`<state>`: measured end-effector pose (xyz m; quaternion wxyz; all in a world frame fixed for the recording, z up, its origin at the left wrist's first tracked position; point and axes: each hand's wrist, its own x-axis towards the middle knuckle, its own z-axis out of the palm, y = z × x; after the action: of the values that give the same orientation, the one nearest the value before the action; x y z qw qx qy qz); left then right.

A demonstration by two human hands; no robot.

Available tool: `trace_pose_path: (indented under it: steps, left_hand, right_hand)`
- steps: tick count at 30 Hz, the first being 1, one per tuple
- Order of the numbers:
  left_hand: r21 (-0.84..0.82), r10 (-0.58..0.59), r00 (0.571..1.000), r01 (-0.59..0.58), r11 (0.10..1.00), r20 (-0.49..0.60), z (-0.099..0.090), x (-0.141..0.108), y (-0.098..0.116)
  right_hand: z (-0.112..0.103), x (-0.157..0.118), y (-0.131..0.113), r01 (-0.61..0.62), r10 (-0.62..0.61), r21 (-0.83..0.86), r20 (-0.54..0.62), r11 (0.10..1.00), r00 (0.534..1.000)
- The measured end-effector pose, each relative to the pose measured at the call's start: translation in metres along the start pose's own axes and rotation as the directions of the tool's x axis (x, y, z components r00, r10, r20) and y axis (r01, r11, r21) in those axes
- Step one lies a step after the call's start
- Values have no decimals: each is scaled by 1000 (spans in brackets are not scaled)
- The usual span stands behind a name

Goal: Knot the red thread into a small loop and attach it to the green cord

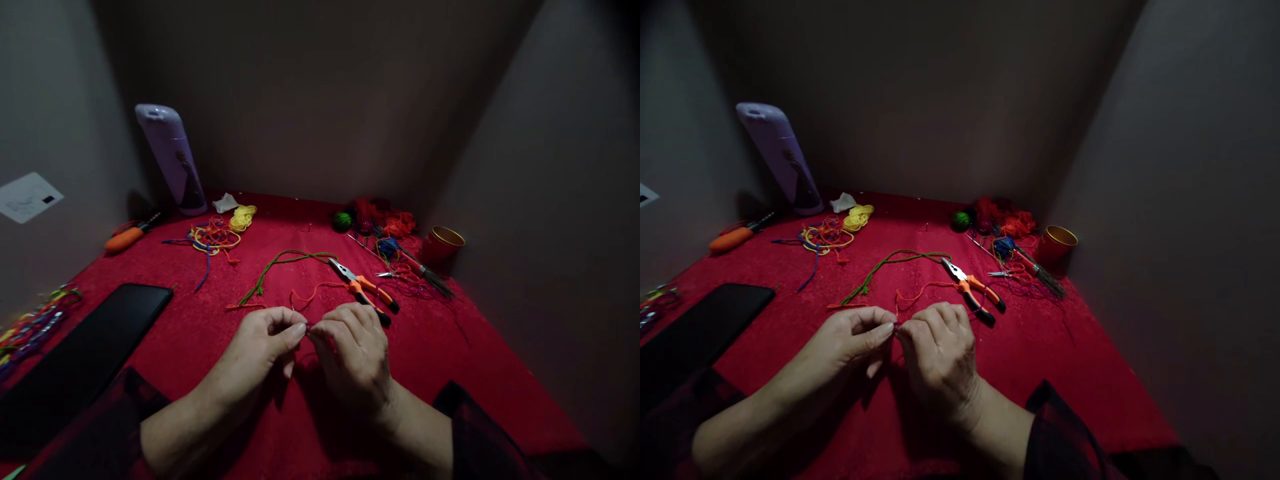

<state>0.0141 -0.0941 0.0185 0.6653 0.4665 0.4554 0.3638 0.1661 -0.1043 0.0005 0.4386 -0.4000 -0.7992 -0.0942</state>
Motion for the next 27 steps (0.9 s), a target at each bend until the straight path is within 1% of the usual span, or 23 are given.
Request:
trace_pose_path:
  steps: [3, 7, 11, 12, 13, 14, 15, 16, 17, 18, 19, 20, 21, 22, 24, 26, 27]
  left_hand:
    - [54, 18, 999, -16, 998, -46, 2, -1, 2]
    - [106, 31, 996, -22, 994, -83, 6, -5, 4]
    - [136, 108, 986, -91, 987, -124, 10, -8, 3]
    - [152, 122, 984, -102, 983, -128, 10, -9, 2]
    - [166, 125, 984, -102, 981, -129, 10, -9, 1]
    - [174, 116, 985, -93, 980, -125, 10, -9, 1]
    - [173, 99, 988, -77, 982, -120, 10, -9, 1]
    - [167, 76, 991, -57, 984, -110, 10, -8, 2]
    - [154, 51, 994, -35, 987, -99, 10, -8, 3]
    - [139, 21, 996, -8, 990, -91, 9, -7, 4]
    - [127, -11, 996, 22, 992, -87, 9, -6, 5]
    - [120, -35, 996, 45, 992, -84, 9, -6, 6]
    - [118, -47, 996, 56, 991, -82, 9, -5, 7]
    - [119, -47, 996, 57, 991, -80, 9, -5, 8]
    - [139, -13, 996, 25, 990, -85, 10, -5, 7]
    - [184, 44, 994, -25, 983, -100, 10, -6, 5]
    - [214, 69, 992, -45, 976, -107, 10, -7, 3]
  right_hand:
    - [2, -2, 0, -4, 3, 18, 30, 1000, 1000]
    - [2, -5, -2, -26, 25, 93, 12, 995, 1000]
    - [1, -6, -6, -35, 33, 192, 13, 981, 999]
    - [1, -6, -7, -63, 61, 225, 18, 972, 998]
    - [1, -5, -9, -116, 112, 264, 29, 957, 993]
    - [0, -5, -9, -198, 190, 310, 57, 930, 980]
    - [-1, -4, -10, -305, 285, 361, 109, 881, 952]
    - [-2, -2, -10, -427, 384, 413, 186, 805, 904]
    - [-3, -1, -9, -548, 469, 461, 283, 698, 837]
    - [-4, 1, -8, -649, 524, 503, 386, 571, 759]
    - [-5, 3, -6, -718, 546, 541, 475, 438, 690]
    - [-7, 6, -4, -754, 547, 576, 540, 316, 640]
    - [-8, 8, -2, -768, 542, 605, 581, 211, 607]
    - [-9, 10, 0, -771, 536, 625, 611, 125, 582]
    - [-10, 12, 4, -788, 524, 615, 671, 1, 524]
    - [-12, 13, 9, -825, 485, 554, 754, -109, 443]
    - [-13, 12, 11, -840, 446, 517, 799, -164, 404]
